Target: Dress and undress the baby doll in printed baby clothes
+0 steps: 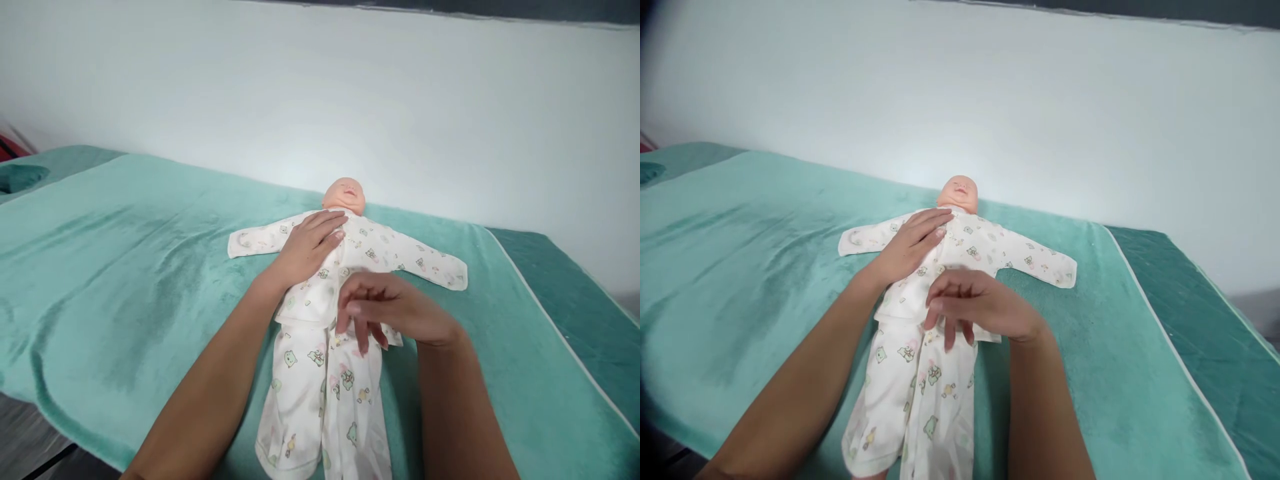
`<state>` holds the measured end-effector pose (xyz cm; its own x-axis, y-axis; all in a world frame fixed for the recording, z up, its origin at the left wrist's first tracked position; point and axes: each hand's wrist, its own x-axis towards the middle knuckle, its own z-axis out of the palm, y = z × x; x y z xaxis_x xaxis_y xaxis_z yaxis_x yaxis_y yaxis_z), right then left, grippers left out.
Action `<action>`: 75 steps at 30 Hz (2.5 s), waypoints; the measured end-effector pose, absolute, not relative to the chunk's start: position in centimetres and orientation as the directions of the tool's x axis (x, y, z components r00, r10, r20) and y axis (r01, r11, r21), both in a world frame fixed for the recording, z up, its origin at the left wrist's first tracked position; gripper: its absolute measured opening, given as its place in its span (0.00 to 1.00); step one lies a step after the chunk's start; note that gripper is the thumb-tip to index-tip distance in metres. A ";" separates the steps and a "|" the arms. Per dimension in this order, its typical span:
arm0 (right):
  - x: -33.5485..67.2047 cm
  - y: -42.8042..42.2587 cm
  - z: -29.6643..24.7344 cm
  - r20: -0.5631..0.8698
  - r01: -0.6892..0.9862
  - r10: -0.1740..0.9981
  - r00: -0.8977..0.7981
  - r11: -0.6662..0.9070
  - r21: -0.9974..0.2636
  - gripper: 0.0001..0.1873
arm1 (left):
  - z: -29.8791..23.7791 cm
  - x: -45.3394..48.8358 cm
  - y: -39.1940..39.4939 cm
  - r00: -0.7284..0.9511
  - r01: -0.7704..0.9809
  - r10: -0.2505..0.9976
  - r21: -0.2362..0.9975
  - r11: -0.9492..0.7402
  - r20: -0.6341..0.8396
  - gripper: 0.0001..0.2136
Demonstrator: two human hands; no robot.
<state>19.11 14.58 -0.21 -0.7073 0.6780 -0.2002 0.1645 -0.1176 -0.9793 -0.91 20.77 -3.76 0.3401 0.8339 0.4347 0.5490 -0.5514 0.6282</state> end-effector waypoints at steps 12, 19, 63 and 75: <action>17.9 18.1 -4.7 0.238 0.289 0.971 0.007 0.226 -0.930 0.24 | -5.9 -2.6 22.6 0.130 0.614 0.938 0.717 -0.330 0.322 0.24; 21.3 20.6 -7.9 0.379 0.691 0.925 0.006 0.270 -0.671 0.32 | -8.9 -7.4 22.1 -0.016 0.888 0.949 0.440 -0.131 0.314 0.24; 14.3 -5.1 -7.4 0.455 0.742 0.834 -0.313 0.514 -0.430 0.12 | -12.8 -5.6 -5.8 -0.012 0.663 0.960 0.721 -0.202 0.280 0.12; 13.9 -6.9 -5.5 0.608 0.685 0.754 -0.248 0.581 -0.440 0.10 | -12.2 -5.3 -9.2 -0.212 0.382 0.934 0.904 -0.192 0.288 0.06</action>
